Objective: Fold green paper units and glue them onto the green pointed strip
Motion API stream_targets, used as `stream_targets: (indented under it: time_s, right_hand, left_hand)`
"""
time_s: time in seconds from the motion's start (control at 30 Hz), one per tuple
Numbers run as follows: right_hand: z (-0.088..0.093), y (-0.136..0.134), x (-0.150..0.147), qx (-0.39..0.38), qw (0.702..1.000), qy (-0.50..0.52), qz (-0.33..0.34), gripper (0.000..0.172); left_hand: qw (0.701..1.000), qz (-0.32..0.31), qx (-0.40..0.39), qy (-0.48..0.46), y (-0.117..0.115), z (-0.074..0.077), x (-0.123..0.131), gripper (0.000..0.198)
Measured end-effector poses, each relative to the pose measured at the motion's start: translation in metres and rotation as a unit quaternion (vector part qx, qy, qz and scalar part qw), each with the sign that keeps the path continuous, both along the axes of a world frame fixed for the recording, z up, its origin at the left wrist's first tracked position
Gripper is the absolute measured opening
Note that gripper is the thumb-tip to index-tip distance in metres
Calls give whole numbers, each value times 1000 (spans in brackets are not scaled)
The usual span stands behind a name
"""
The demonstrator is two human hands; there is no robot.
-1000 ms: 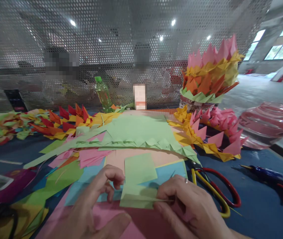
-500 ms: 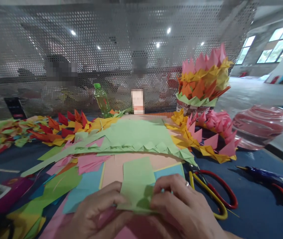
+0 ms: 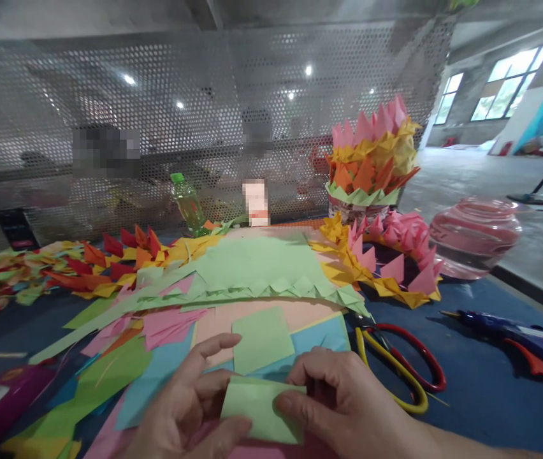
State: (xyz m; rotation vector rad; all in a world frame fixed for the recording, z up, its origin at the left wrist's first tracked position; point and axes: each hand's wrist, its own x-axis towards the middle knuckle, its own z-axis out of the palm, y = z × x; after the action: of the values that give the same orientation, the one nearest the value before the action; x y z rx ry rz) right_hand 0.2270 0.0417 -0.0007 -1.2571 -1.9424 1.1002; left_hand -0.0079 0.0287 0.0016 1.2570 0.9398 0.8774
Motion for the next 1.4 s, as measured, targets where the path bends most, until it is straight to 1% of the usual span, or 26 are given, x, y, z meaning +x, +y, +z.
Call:
stream_targets:
  time_s: [0.03,0.13,0.17,0.23,0.37,0.5,0.63,0.93,1.07,1.17,1.3,1.4]
  right_hand:
    - [0,-1,0,3,1000,-3,4,30]
    - [1,-2,0,5,1000,-4,10,29]
    - [0,-2,0,9,1000,-5,11,28]
    - [0,-2,0,15,1000,-7,13,24]
    - [-1,-3,-2,-4,1000,-14,11,15]
    - [-1,-3,-2,-5,1000,-21,7,21]
    - [-2,-1,-1,-24,999,-20,11,26]
    - [-2,-1,0,-27,999,-18,11,29]
    - [-3,-2,1,-4,1000,-24,15,28]
    - [-2,-2,1,35,999,-37,13,29]
    - [1,-4,0,89,995,-41,21,26]
    - [3,-7,0,91,995,-34,29,24]
  left_hand:
    - [1000,-2,-23,-14,1,0,1,65]
    - [996,-31,-80,-1,7,0,1,32]
    - [995,-41,-88,8,8,0,1,30]
    - [994,-48,-91,19,10,1,1,31]
    - [996,-27,-81,22,10,5,2,31]
    - [996,-16,-87,22,9,8,4,36]
    - [995,-16,-93,42,10,8,3,43]
    - [994,-33,-98,34,11,8,1,41]
    - [994,-29,-96,33,11,6,1,36]
    - [992,-52,-105,46,11,4,1,30]
    - [983,-93,-123,99,9,1,1,11]
    - [978,-108,-118,136,8,1,2,12]
